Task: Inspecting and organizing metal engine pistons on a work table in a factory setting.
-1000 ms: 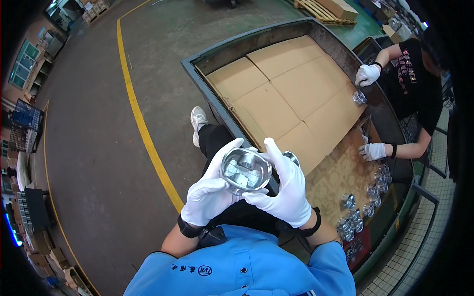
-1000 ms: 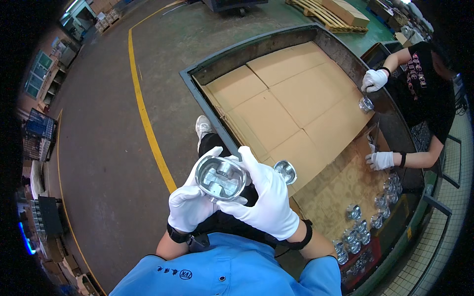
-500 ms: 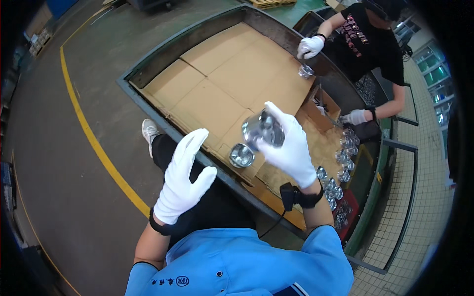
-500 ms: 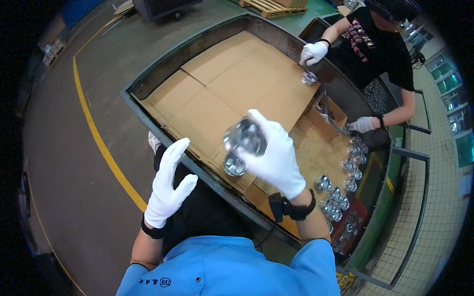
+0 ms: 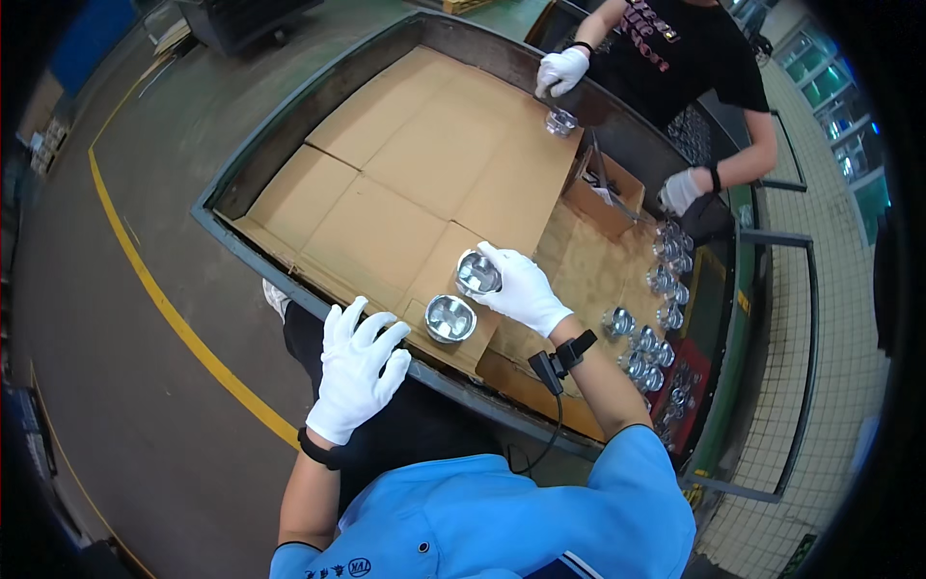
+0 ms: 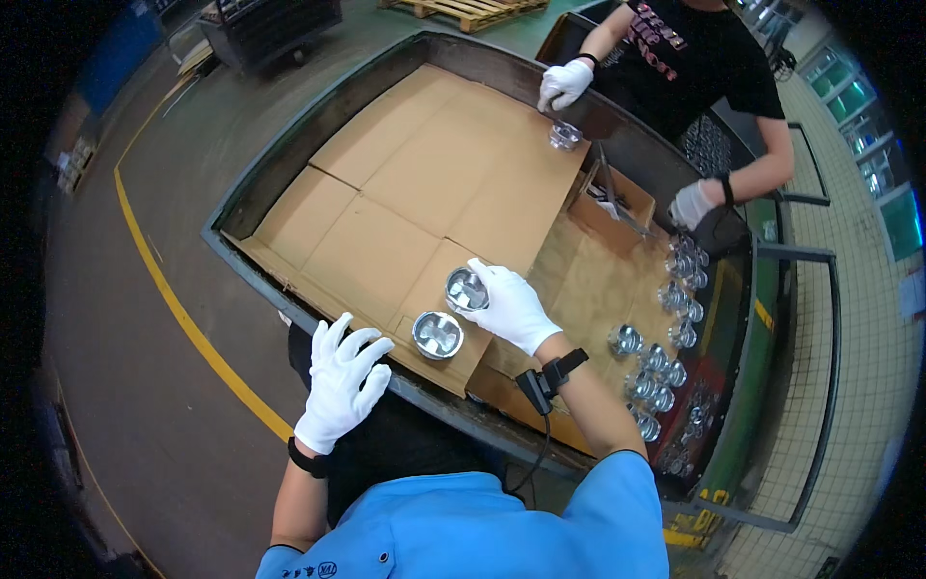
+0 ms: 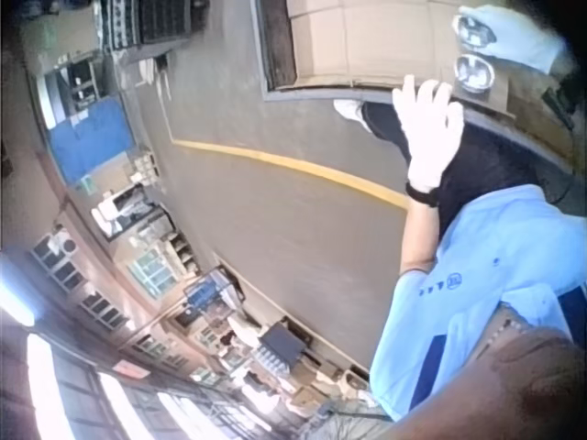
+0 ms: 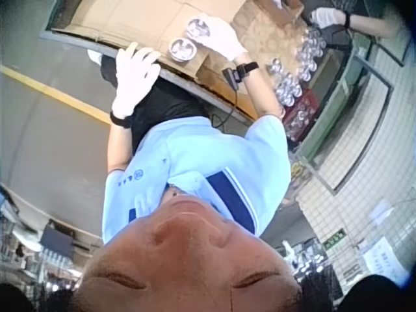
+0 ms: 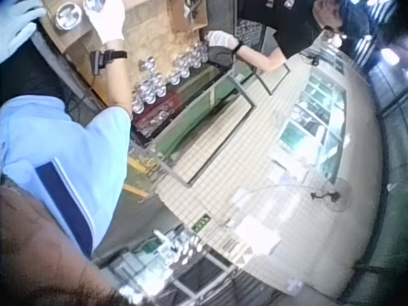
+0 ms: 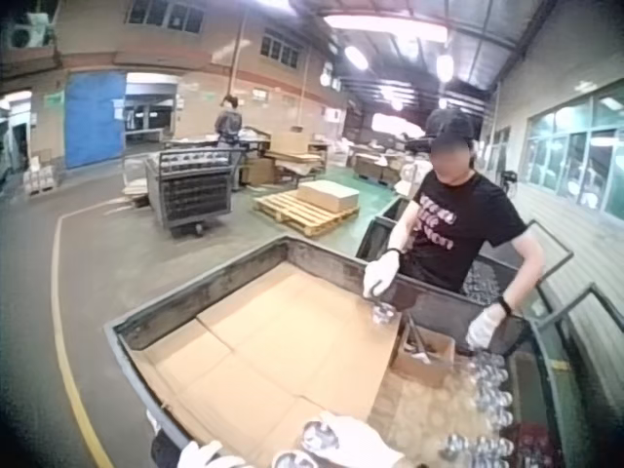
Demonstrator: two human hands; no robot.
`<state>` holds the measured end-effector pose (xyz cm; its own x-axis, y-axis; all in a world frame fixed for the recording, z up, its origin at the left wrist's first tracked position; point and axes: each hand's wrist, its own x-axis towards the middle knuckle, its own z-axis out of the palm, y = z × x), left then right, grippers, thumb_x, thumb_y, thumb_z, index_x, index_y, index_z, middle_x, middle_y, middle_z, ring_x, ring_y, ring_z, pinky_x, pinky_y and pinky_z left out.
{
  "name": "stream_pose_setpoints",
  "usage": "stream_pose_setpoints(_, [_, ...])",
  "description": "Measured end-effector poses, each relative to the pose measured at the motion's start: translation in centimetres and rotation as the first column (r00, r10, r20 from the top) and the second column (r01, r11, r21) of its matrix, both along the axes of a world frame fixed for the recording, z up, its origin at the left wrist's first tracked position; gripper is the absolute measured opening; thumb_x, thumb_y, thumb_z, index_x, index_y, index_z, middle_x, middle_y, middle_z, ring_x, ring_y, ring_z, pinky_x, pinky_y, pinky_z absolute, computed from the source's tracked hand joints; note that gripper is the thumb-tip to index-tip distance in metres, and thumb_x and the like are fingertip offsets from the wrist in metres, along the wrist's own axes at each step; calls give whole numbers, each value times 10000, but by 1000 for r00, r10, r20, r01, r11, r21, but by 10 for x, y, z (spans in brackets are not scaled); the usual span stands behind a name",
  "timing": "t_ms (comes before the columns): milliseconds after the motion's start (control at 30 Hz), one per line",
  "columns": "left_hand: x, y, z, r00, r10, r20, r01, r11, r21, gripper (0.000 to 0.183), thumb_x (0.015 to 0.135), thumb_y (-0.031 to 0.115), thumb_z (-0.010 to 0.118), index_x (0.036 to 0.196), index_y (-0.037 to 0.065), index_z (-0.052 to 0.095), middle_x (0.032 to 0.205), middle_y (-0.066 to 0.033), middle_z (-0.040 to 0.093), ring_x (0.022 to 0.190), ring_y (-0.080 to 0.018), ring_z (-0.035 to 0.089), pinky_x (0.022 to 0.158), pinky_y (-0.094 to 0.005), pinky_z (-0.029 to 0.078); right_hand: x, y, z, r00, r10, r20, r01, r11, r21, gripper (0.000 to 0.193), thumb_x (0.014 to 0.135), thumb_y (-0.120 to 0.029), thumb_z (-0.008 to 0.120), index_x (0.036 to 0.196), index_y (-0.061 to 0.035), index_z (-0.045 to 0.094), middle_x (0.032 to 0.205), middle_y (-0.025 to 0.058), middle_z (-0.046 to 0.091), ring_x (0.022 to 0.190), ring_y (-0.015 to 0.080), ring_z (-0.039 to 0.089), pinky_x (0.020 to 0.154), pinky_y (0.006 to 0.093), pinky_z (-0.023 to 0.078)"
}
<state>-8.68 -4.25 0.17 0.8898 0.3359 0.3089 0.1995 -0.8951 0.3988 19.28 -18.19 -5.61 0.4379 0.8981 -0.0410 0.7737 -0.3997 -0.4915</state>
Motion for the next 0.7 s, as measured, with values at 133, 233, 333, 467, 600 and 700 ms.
stream_pose_setpoints(133, [3,0,3,1000,1,-26,-2,1000,-17,279,889,258,680,1122,111,718,1176,-85,642,1280,-414,472,1117,-603,304,-6,2,11,1000,12,-23,-12,1000,-10,718,833,-381,769,1418,-39,532,1258,200,647,1176,350,623,992,425,511])
stream_pose_setpoints(233, [4,0,2,1000,0,-17,0,1000,-28,269,890,258,676,1109,107,722,1163,-80,646,1280,-411,473,1119,-607,296,-8,1,16,1000,-1,-27,0,1000,-22,700,842,-383,760,1408,-37,538,1250,197,653,1172,351,625,989,432,511])
stream_pose_setpoints(333, [4,0,1,1000,1,-14,-1,1000,-19,269,886,255,679,1106,106,720,1162,-80,645,1278,-411,473,1118,-607,294,-9,0,18,1000,9,-22,-9,1000,-14,699,841,-377,761,1409,-39,535,1253,199,652,1177,354,624,991,437,511])
stream_pose_setpoints(467, [5,0,1,999,-1,-35,0,999,-34,265,900,244,647,1116,109,720,1178,-87,648,1296,-405,468,1145,-610,255,-6,-6,10,999,10,-31,-10,1000,24,738,842,-364,759,1452,-47,491,1296,212,629,1207,365,607,1009,448,501])
stream_pose_setpoints(600, [7,0,3,997,0,-74,-2,1000,-29,257,906,232,627,1106,97,717,1171,-99,648,1310,-401,449,1163,-610,237,8,-35,21,999,-46,-18,46,999,9,748,869,-355,730,1488,-48,445,1347,236,593,1238,393,583,1044,461,480])
stream_pose_setpoints(700, [8,-4,1,998,4,-63,-6,999,-35,263,906,235,624,1102,83,713,1173,-116,647,1303,-423,458,1154,-624,254,42,-97,24,985,-172,26,174,982,-76,666,896,-347,683,1455,-48,479,1356,229,599,1243,389,585,1053,451,476])
